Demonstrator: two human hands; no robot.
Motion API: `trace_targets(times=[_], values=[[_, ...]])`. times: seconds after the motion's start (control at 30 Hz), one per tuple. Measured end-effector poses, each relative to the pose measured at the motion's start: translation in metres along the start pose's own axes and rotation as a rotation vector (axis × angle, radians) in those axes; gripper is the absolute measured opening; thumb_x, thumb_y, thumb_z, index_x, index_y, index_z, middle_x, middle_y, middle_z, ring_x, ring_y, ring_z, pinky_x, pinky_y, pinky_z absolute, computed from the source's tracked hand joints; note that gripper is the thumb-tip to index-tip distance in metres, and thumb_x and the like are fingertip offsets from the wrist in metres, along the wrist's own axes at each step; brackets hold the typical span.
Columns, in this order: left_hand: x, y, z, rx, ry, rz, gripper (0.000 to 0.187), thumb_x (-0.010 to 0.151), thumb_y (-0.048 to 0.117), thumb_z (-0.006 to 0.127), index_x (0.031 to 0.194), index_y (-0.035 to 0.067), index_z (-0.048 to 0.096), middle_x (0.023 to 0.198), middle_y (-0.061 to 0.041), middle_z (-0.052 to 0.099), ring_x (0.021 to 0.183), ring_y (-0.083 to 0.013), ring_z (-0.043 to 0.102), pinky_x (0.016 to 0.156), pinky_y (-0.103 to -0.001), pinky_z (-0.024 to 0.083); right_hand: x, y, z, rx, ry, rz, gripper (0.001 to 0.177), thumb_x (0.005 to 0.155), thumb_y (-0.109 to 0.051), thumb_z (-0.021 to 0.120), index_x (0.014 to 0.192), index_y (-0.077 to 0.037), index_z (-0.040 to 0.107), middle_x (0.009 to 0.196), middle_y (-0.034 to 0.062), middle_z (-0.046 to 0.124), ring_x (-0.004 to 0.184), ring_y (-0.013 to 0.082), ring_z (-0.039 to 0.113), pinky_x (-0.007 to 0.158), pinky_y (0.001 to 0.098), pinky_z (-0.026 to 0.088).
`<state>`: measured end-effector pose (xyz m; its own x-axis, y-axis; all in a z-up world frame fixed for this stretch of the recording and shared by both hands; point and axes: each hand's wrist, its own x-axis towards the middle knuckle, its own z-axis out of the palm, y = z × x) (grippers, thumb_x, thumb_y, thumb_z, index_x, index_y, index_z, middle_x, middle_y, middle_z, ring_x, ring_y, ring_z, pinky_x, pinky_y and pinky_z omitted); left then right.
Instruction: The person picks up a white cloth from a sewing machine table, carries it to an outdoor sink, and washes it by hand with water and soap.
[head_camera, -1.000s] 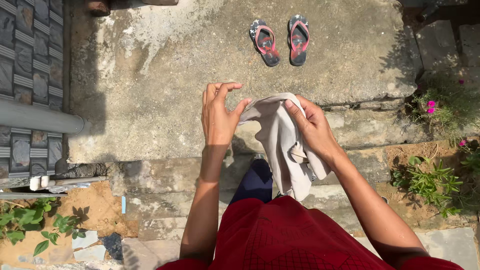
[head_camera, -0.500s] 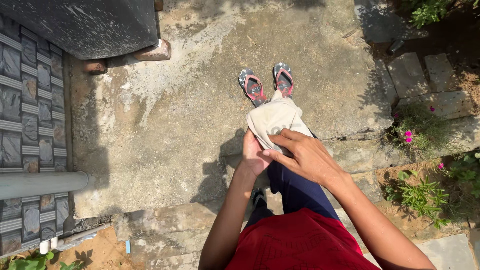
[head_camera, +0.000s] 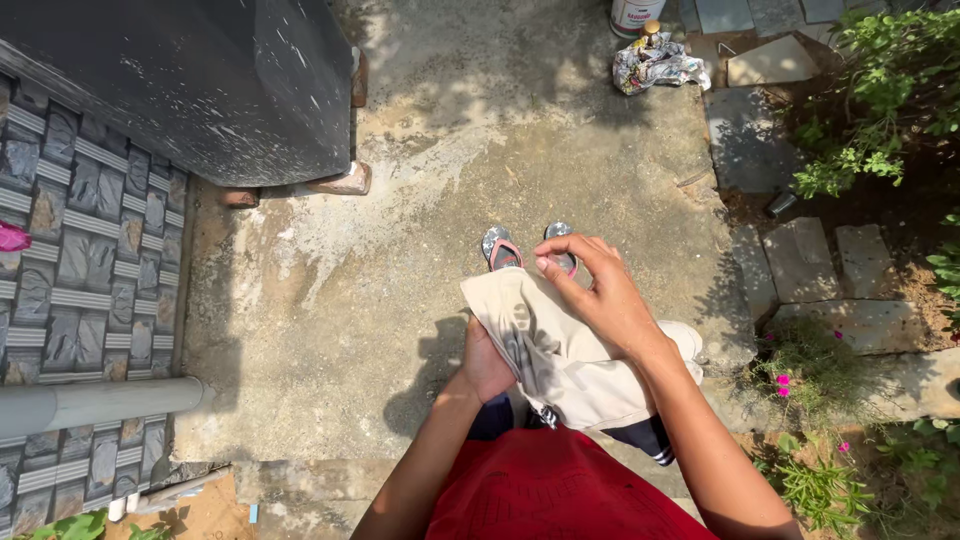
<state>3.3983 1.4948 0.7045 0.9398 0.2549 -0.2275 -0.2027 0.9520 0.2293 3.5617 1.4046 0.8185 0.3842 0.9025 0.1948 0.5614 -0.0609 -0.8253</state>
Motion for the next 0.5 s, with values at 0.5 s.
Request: trace_targets(times=[0.5], values=[[0.119,0.212,-0.047,0.192,0.171,0.59,0.054,0.109,0.037,0.044,0.147,-0.001,0.05,0.144,-0.013,0.058,0.132,-0.0257,0.057,0.117,-0.042,0.043,0.183,0.115,0.032,0.389,-0.479,0.625,0.05,0.103,-0.043,0.069,0.12,0.004,0.078,0.096,0.0121,0.072,0.085,0.0193,0.06,0.075,0.0362,0.047]])
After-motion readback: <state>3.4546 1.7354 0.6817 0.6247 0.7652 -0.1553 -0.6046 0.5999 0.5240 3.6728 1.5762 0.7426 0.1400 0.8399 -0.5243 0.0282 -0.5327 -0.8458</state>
